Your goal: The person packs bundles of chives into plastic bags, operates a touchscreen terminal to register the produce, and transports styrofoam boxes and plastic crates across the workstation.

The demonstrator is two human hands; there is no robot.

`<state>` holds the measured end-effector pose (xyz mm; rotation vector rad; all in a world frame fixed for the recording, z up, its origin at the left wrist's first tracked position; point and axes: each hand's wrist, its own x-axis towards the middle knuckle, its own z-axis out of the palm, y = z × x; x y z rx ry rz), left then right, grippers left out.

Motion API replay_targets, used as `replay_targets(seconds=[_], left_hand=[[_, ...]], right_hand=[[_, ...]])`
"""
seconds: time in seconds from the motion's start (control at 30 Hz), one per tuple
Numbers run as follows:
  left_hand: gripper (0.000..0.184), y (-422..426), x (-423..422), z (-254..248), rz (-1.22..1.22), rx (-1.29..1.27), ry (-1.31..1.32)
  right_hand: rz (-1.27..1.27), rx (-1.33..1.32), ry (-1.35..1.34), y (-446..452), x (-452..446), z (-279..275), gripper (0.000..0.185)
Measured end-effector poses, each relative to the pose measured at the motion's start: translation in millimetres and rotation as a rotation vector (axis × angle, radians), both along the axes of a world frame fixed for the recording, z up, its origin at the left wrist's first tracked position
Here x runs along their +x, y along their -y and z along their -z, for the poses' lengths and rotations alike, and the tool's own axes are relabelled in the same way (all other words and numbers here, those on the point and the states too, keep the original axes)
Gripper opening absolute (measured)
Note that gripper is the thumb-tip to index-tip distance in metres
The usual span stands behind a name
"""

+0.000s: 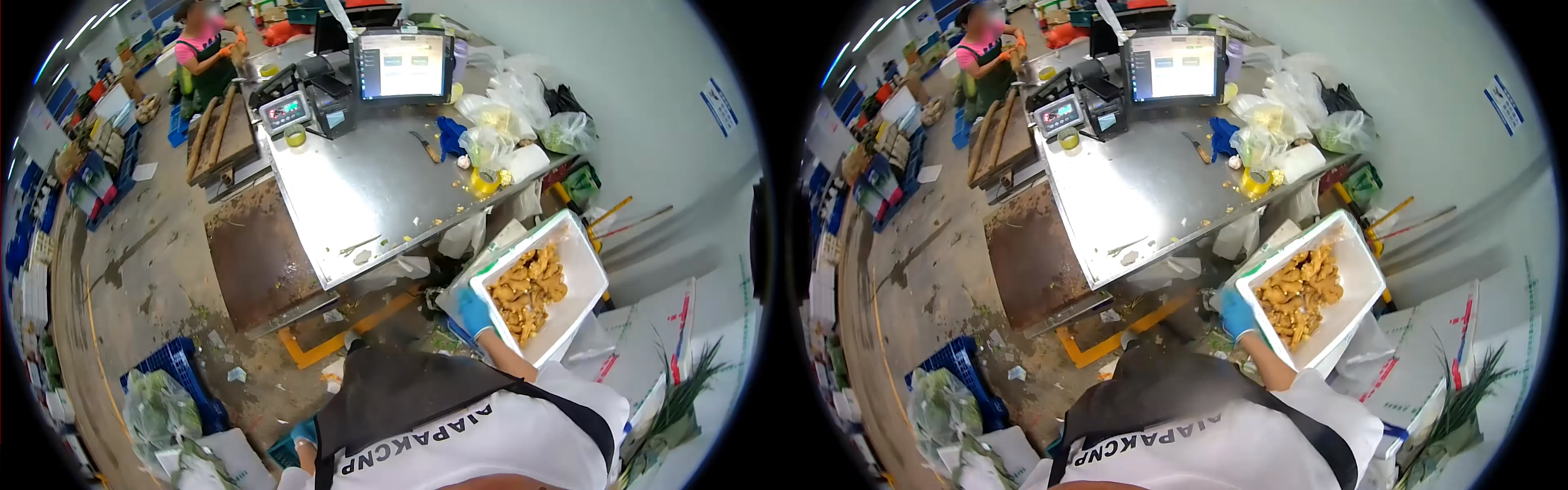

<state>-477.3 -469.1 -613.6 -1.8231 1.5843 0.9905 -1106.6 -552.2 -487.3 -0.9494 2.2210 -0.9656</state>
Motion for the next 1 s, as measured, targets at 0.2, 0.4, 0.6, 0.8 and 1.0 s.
replay_targets(seconds=[0.2,0.4,0.6,0.8,1.0], left_hand=[[0.042,250,-51,-91,-0.628,-0.495,-0.397],[0.063,380,-247,-158,0.295,-0.939,-0.729],[0.111,418,-375,-147,0.39,-0.731,-0.386],[0.077,493,-431,-107,0.424,-0.781,-0.42],[0.061,581,-468,-97,0.359,-0.916,-0.413]], right_hand=[[0.275,-0.01,-0.635,30,-31,-48,0.07],[0.461,0.264,-0.531,49,-16,-61,0.074],[0.705,-0.245,-0.251,67,-69,-29,0.063],[0.289,-0.322,0.259,289,-143,-124,0.038],[-0.538,-0.296,-0.186,566,-207,-105,0.025]])
